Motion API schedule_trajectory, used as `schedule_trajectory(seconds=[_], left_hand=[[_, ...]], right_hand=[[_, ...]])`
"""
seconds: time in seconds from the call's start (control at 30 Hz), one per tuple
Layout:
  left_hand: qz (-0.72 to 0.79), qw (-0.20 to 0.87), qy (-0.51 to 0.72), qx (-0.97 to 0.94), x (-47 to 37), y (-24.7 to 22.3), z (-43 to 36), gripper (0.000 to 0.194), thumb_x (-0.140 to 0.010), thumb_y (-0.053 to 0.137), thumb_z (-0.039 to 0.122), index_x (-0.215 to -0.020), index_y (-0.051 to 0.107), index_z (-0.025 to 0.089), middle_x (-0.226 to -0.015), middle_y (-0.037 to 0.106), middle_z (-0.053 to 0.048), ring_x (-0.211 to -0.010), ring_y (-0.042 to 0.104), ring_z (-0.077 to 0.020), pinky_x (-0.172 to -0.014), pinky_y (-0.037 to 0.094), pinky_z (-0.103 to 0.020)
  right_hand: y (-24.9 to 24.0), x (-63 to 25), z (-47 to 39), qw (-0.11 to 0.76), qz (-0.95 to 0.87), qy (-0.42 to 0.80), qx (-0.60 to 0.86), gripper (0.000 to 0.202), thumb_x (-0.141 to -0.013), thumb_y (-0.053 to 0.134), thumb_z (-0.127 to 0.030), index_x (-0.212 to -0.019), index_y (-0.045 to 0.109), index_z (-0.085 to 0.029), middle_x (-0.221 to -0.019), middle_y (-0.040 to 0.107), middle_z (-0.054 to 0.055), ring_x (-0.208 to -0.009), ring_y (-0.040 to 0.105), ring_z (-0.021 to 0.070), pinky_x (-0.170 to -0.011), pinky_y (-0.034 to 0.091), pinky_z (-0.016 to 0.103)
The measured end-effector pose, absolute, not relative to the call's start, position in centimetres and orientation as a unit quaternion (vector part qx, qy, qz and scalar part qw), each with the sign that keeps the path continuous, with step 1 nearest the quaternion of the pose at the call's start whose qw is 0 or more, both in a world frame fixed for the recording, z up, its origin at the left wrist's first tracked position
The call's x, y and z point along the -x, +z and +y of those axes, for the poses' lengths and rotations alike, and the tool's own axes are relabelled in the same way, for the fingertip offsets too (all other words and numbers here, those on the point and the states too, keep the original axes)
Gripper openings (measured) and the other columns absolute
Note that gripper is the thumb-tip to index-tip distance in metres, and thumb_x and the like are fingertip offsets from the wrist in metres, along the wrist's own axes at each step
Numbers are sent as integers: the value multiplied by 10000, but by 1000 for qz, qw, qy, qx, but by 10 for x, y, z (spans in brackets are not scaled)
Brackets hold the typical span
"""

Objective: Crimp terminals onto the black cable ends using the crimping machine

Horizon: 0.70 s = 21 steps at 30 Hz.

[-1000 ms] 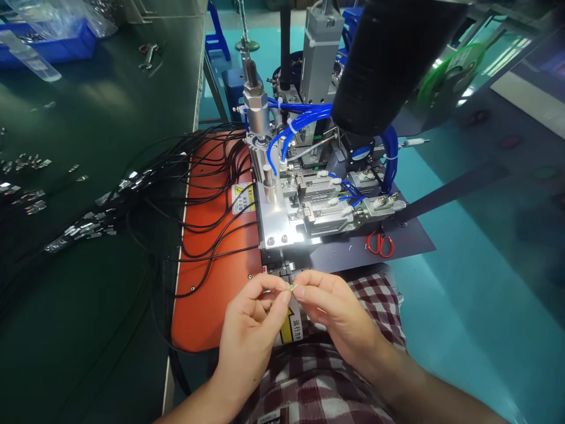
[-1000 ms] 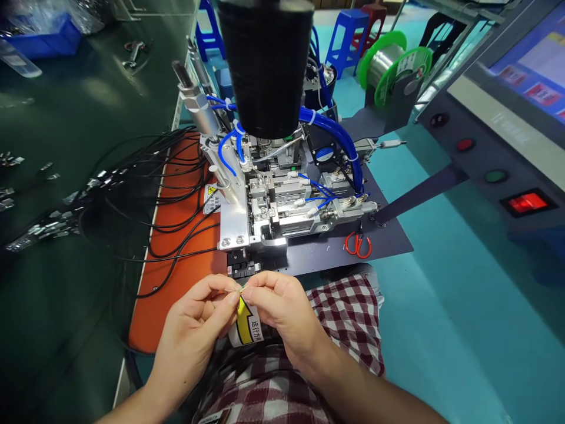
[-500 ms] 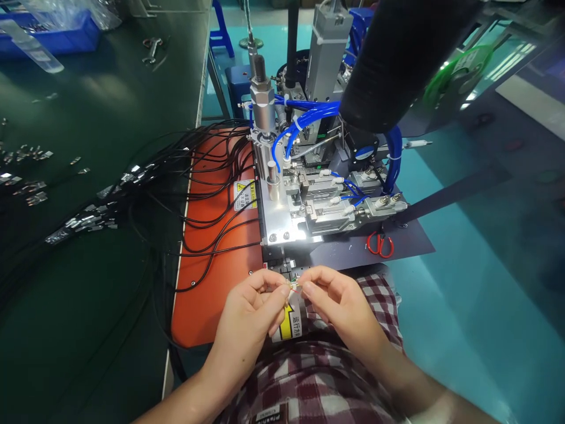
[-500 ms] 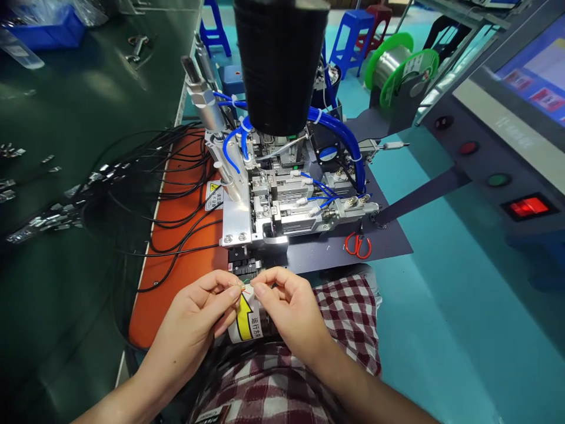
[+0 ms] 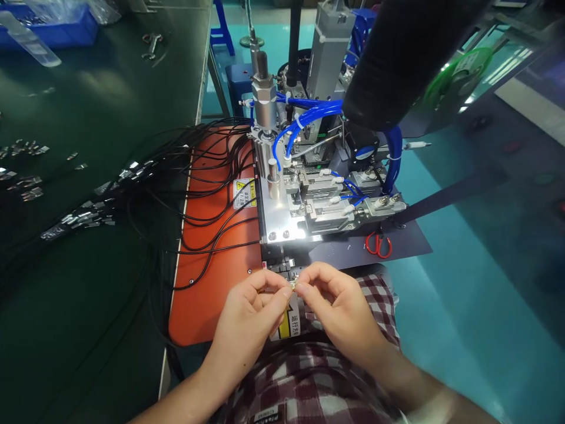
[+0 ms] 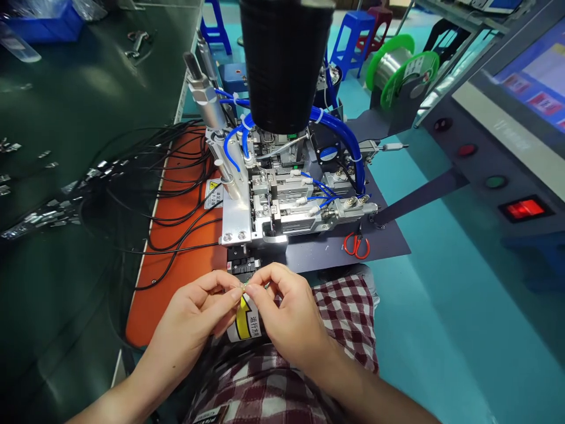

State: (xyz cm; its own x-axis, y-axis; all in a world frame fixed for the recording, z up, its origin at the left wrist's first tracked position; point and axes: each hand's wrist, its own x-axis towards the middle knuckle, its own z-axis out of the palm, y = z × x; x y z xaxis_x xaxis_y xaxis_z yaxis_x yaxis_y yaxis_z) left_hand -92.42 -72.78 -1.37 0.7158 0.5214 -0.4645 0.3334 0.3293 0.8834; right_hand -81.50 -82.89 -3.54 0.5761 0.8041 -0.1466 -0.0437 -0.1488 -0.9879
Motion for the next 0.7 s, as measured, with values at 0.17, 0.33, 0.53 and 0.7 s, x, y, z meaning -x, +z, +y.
schedule_trajectory(seconds=[0.17, 0.33, 0.53, 0.7], left_hand=[[375, 724, 55, -577, 924, -13, -727, 251, -790, 643, 381, -763, 546, 151, -461, 353, 90, -428, 260, -42, -412, 178, -151], [378, 722, 49, -577, 924, -14, -727, 231, -798, 635, 362, -772, 553, 148, -471, 365, 83, -430, 272, -42, -411, 185, -150], [365, 720, 61, -587, 925, -14, -728, 223, -805, 631, 348, -772, 555, 141, -485, 348, 87, -436, 244, -34, -401, 163, -143], [358, 714, 71, -597, 926, -16, -727, 209, -820, 615, 336, -784, 556, 139, -490, 358, 89, -439, 258, -35, -406, 179, -136]], right_hand=[[-40, 811, -830, 600, -231, 438, 628, 213, -817, 649, -367, -745, 607, -172, -575, 443, -48, -491, 334, 90, -451, 280, 232], [-39, 805, -831, 594, -247, 425, 637, 185, -827, 639, -350, -807, 664, -168, -679, 586, -7, -533, 414, 98, -484, 329, 235], [-36, 809, -829, 568, -279, 397, 665, 132, -834, 638, -281, -754, 639, -176, -657, 565, -19, -585, 446, 115, -537, 359, 246], [-37, 805, -831, 553, -334, 377, 664, 123, -870, 598, -239, -762, 614, -182, -708, 577, -15, -640, 481, 125, -579, 372, 252]])
